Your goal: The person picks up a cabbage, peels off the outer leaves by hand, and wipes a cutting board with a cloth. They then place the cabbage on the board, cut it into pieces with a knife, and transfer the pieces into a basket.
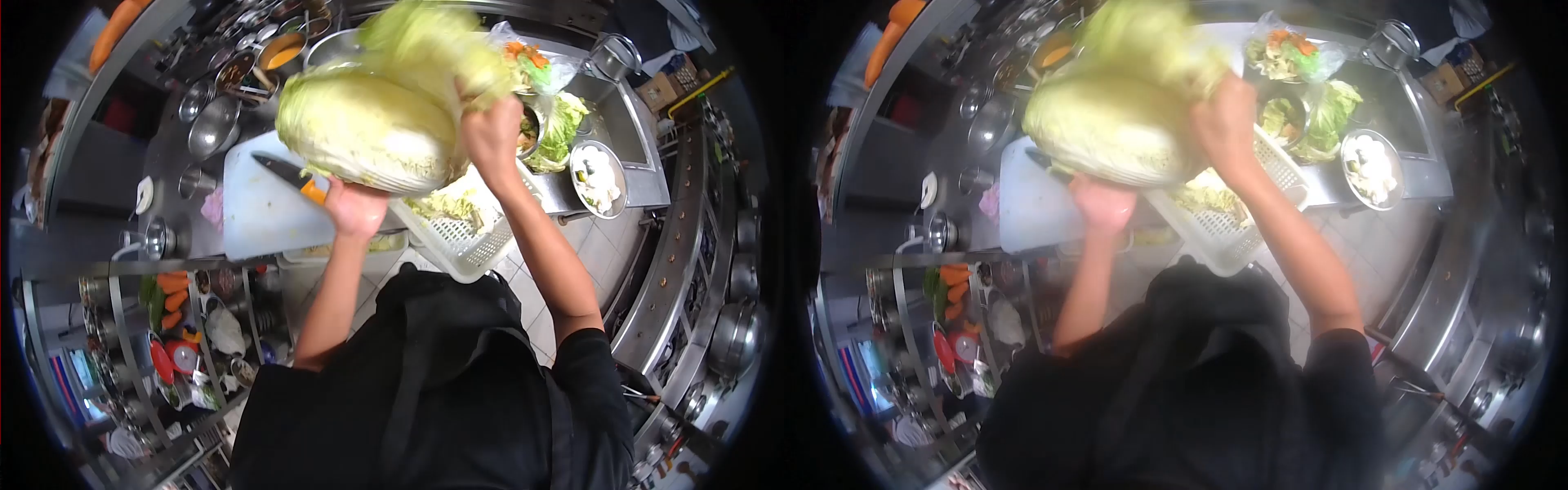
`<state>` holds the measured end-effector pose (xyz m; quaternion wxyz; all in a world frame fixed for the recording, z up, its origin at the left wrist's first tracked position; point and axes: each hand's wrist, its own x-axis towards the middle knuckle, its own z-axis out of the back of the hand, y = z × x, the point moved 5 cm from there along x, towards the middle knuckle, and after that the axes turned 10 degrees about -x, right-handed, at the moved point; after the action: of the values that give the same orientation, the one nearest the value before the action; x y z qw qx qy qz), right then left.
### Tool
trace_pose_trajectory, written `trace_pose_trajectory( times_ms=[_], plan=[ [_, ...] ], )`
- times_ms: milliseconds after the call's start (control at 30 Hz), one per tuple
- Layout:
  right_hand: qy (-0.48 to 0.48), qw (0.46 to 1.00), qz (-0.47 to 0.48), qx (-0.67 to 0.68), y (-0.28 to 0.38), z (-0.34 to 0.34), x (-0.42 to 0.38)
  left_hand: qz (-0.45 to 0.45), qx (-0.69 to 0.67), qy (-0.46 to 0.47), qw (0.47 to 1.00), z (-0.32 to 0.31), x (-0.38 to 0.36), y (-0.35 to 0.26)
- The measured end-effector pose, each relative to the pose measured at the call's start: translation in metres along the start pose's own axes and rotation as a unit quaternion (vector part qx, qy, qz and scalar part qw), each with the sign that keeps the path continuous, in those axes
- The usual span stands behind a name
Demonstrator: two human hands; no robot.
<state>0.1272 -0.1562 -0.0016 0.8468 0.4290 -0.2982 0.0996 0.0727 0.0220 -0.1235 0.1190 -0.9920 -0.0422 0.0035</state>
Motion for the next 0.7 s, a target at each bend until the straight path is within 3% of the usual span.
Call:
trace_pose_trajectory(
  times_ms=[33,67,133,167,267,333,367,433,467,500,533,567,633,667,700],
  plan=[
    [-0.012,0.996,-0.064,0.054,-0.002,-0.002,-0.001,-0.018,-0.019,-0.003,1.000,0.004,0.001,0.006],
    [-0.009,0.995,-0.076,0.062,-0.001,-0.005,-0.004,-0.024,-0.019,-0.006,1.000,0.010,0.002,0.011],
    [-0.013,0.994,-0.091,0.063,-0.008,-0.009,-0.007,0.007,-0.144,0.042,0.989,0.017,0.006,0.023],
    [0.005,0.962,-0.181,0.204,-0.026,-0.015,-0.008,0.007,-0.150,0.039,0.988,0.020,0.007,0.025],
    [0.105,0.762,-0.379,0.514,-0.044,-0.034,-0.017,-0.008,-0.140,0.020,0.990,0.029,0.019,0.026],
    [0.174,0.598,-0.411,0.666,-0.041,-0.036,-0.025,-0.032,-0.143,-0.016,0.989,0.039,0.028,0.026],
    [0.216,0.553,-0.402,0.697,-0.046,-0.034,-0.029,-0.036,-0.147,-0.018,0.988,0.038,0.028,0.026],
    [0.259,0.489,-0.402,0.730,-0.050,-0.027,-0.042,-0.146,0.038,-0.050,0.987,0.039,0.025,0.016],
    [0.271,0.490,-0.389,0.732,-0.049,-0.021,-0.045,-0.148,0.038,-0.055,0.987,0.048,0.028,0.010],
    [0.283,0.489,-0.377,0.734,-0.047,-0.014,-0.048,-0.114,-0.050,-0.008,0.992,0.057,0.033,0.005],
    [0.306,0.437,-0.365,0.763,-0.043,-0.005,-0.050,-0.080,-0.136,0.042,0.986,0.062,0.035,-0.002],
    [0.268,0.436,-0.379,0.771,-0.046,0.005,-0.050,-0.086,-0.135,0.040,0.986,0.062,0.034,-0.009],
    [0.276,0.540,-0.335,0.721,-0.064,0.017,-0.047,-0.099,-0.123,0.018,0.987,0.062,0.028,-0.024],
    [0.273,0.638,-0.326,0.642,-0.075,0.018,-0.050,-0.105,-0.115,0.009,0.988,0.060,0.025,-0.031],
    [0.248,0.773,-0.345,0.471,-0.092,0.012,-0.057,-0.110,-0.107,0.000,0.988,0.058,0.023,-0.038]
  ],
)
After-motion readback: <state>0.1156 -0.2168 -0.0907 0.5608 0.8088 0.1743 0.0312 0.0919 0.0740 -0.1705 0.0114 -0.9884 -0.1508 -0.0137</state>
